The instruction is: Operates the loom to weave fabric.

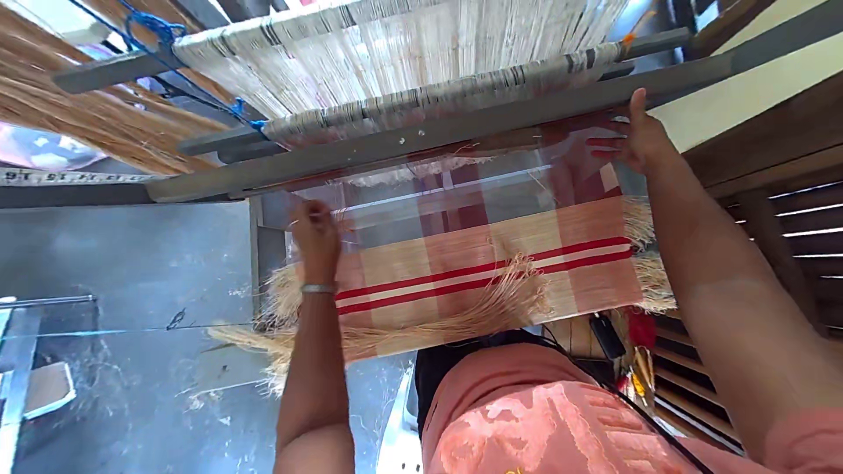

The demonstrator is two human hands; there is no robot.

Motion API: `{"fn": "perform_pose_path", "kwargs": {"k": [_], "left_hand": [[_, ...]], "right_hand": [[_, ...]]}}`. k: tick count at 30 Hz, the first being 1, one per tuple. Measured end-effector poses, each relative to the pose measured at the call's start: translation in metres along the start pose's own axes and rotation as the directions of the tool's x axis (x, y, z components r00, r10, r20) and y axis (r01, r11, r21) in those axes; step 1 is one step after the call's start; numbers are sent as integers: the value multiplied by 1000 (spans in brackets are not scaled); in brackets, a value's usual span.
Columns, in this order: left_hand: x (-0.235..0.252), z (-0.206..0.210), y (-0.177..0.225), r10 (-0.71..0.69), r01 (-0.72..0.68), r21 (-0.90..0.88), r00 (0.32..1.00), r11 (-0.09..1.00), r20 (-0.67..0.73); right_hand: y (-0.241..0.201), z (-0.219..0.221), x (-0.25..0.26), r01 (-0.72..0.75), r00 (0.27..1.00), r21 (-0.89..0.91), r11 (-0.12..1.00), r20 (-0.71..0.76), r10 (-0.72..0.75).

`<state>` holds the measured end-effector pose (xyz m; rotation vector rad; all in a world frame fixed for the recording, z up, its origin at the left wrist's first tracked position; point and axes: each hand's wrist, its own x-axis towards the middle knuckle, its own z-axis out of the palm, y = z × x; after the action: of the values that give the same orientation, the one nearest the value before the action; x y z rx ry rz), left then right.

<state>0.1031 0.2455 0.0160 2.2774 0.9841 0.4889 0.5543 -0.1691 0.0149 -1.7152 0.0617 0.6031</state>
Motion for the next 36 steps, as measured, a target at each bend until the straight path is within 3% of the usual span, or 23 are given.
{"fn": "perform_pose_path", "kwargs": {"k": [2,5,7,9,16,23,26,28,31,33,35,36], "left_hand": [[2,38,54,22,23,-268,986,963,163],[8,103,116,-19,304,-598,901,741,434],[14,142,141,-100,469,-617,839,632,535],[17,168,157,-169,525,-603,820,600,547],[15,202,187,-162,447,-656,879,609,449],[27,204,192,-181,506,-715,857,483,483],[34,191,174,-148,637,-692,763,341,629],[25,173,167,-113,657,-645,729,389,675],[-23,148,159,-34,467,-584,799,664,600],[-61,130,136,46,209,-507,894,836,445],[-77,115,98,102,-37,-299,973,954,205],[-77,105,73,110,-95,-160,990,983,86]], "right_hand": [[-1,2,-2,-6,1000,3,1000,-11,6],[-1,1,-3,-19,1000,2,1000,-21,19],[-1,0,-4,-31,999,-7,1000,-27,30],[-2,0,-4,-33,999,-10,999,-39,33],[2,2,2,-16,998,16,1000,-55,17],[4,-1,7,-21,998,31,999,-59,23],[4,1,7,-7,998,46,999,-64,10],[6,0,8,-2,998,62,998,-70,6],[9,-9,8,20,997,51,998,-76,-16],[8,-5,2,28,999,43,999,-29,-27],[8,1,-4,33,999,35,999,1,-33],[8,2,-4,33,999,25,999,15,-34]]}}
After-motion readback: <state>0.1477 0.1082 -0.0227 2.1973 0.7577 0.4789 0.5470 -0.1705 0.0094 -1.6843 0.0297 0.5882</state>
